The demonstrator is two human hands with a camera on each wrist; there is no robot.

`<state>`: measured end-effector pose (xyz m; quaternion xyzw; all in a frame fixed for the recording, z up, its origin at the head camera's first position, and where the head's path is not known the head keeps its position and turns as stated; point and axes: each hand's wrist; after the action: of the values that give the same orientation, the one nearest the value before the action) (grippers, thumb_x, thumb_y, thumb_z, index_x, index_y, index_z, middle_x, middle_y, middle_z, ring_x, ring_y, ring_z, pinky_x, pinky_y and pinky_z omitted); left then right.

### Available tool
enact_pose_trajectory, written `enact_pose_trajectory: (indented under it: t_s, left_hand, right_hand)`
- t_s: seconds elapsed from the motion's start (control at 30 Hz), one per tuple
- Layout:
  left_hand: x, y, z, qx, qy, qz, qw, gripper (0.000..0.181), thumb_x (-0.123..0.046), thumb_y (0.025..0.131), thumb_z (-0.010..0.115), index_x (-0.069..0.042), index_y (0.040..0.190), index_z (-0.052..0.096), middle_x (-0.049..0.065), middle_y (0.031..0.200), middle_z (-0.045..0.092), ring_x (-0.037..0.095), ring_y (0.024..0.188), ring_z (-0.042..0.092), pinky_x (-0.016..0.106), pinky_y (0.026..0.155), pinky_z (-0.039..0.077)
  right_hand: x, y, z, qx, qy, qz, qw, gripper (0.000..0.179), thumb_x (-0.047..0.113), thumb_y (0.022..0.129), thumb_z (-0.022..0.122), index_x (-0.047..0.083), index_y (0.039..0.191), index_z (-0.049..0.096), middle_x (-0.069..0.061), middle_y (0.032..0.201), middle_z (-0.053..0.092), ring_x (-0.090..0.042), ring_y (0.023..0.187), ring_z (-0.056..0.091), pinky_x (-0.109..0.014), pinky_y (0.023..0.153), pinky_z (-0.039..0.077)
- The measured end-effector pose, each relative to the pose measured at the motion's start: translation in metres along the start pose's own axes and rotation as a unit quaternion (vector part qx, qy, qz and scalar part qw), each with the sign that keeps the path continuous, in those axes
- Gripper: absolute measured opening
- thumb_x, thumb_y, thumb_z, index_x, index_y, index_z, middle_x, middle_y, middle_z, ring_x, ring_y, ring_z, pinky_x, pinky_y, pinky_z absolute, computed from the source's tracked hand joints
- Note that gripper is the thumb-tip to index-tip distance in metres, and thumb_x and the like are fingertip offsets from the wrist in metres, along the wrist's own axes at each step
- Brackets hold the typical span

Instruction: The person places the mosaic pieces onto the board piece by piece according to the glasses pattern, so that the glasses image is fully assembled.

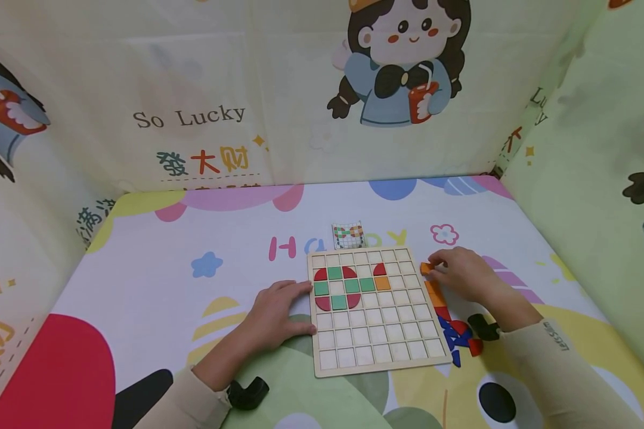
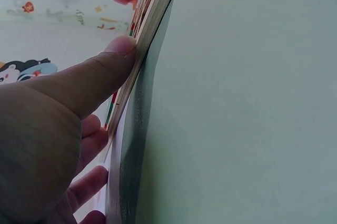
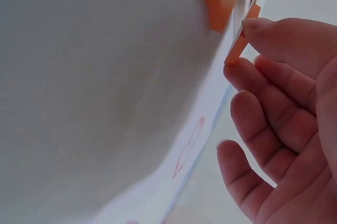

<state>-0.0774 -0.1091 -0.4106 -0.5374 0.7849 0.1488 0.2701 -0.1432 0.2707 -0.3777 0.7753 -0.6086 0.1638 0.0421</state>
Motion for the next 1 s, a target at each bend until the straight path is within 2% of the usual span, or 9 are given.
enact_pose_trajectory:
  t_s: [0.27,0.6,1.0]
  left_hand:
    - [0.001,-0.001,0.0,-0.002,-0.002,0.004,1.0,0.078,-0.042,0.077,0.086,-0.011,0.142,0.056,0.004,0.14,0.056,0.03,0.135,0.041,0.058,0.106,0.032]
    - [0.001,-0.001,0.0,-0.003,-0.002,0.003,1.0,0.078,-0.042,0.077,0.086,-0.011,0.142,0.056,0.005,0.139,0.056,0.03,0.134,0.041,0.057,0.106,0.033]
    - [0.0,-0.001,0.0,0.0,-0.004,0.001,1.0,0.078,-0.041,0.077,0.086,-0.012,0.143,0.056,0.004,0.14,0.056,0.03,0.135,0.041,0.056,0.107,0.032]
  right_hand:
    - [0.013,-0.001,-0.004,-0.011,0.006,-0.036,0.9993,0.034,0.023,0.091,0.073,0.001,0.117,0.07,-0.015,0.107,0.069,-0.036,0.1,0.06,-0.054,0.088,0.051]
    - [0.03,0.004,-0.001,-0.019,-0.007,-0.069,0.9974,0.027,0.015,0.092,0.073,0.002,0.116,0.072,-0.015,0.109,0.069,-0.035,0.101,0.06,-0.053,0.09,0.051]
    - [0.043,0.02,0.009,0.021,-0.014,-0.062,0.9978,0.03,0.017,0.093,0.073,0.004,0.119,0.071,-0.011,0.109,0.067,-0.031,0.104,0.057,-0.05,0.093,0.05]
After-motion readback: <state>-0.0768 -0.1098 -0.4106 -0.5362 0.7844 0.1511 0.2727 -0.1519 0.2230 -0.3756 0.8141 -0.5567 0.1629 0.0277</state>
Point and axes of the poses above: each hand's wrist, its own y-axis towards the middle knuckle, its own z-axis out of the palm, x = y × z
